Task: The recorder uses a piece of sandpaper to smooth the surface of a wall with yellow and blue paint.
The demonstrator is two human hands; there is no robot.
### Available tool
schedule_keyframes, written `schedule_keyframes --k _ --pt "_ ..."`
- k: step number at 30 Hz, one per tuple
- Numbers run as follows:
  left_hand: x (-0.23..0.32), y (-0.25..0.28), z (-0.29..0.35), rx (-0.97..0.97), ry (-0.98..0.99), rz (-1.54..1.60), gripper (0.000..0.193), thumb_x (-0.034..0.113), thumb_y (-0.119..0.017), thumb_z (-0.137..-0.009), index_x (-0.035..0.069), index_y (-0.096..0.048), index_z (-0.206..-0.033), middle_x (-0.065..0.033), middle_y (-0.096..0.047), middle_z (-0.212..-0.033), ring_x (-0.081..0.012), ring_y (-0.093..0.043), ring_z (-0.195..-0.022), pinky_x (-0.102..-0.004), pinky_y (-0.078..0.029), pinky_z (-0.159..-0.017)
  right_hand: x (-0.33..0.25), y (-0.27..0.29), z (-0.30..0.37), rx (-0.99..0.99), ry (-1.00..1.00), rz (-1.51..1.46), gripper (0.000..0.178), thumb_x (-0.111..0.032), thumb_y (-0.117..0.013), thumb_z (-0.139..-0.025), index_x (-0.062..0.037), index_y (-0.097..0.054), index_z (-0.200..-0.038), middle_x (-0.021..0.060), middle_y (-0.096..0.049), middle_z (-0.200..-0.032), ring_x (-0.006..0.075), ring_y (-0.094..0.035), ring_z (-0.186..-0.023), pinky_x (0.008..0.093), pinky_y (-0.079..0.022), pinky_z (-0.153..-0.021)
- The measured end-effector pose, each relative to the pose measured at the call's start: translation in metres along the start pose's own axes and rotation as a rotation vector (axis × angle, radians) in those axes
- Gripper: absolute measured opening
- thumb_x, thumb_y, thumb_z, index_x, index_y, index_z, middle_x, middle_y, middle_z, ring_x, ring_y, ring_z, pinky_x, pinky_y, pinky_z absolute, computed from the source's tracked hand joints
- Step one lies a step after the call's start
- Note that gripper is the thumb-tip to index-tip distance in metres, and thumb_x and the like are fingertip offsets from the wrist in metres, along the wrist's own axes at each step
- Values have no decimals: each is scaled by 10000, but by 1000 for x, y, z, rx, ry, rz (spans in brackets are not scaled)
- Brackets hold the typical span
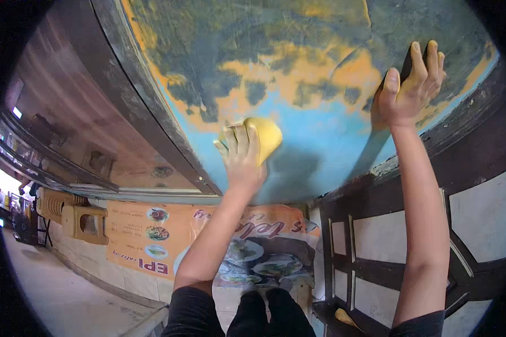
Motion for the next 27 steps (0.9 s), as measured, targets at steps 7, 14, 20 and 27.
schedule_keyframes --k 7,14,20,27 --pt "-11 1 -10 216 42 -3 806 115 -597 -781 -73 -273 -1494 -370 -178 -1554 -600 -72 -1435 -708 -16 -1122 -7 1 -7 16 44 -2 539 -347 -509 -919 -176 -480 -1430 120 -410 -1515 389 -327 -1415 521 -207 -1150" --pt "-11 24 -23 205 -20 -9 816 107 -627 -779 -38 -281 -1503 -352 -185 -1560 -608 -93 -1426 -709 -79 -1118 -11 1 -8 45 48 -21 521 -364 -502 -928 -182 -495 -1416 118 -410 -1510 387 -329 -1409 527 -212 -1143" --pt "-25 8 -9 125 15 -88 820 75 -611 -763 -34 -283 -1506 -351 -214 -1547 -602 -138 -1418 -690 -117 -1133 -10 3 -7 35 44 -13 534 -373 -502 -934 -184 -473 -1433 115 -411 -1511 390 -321 -1416 539 -205 -1142" --pt "-36 33 -22 178 -89 -166 809 101 -627 -742 -18 -338 -1488 -312 -266 -1545 -578 -150 -1432 -701 -103 -1132 -5 -1 -4 37 -2 -31 543 -440 -510 -909 -250 -483 -1418 54 -387 -1532 349 -310 -1424 601 -189 -1137"
Point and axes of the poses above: each hand's wrist, its own z-axis away from the middle knuckle, its own y-axis out of the back of the hand, x = y × z, the point moved 3 cm from there along -z, towards the middle knuckle
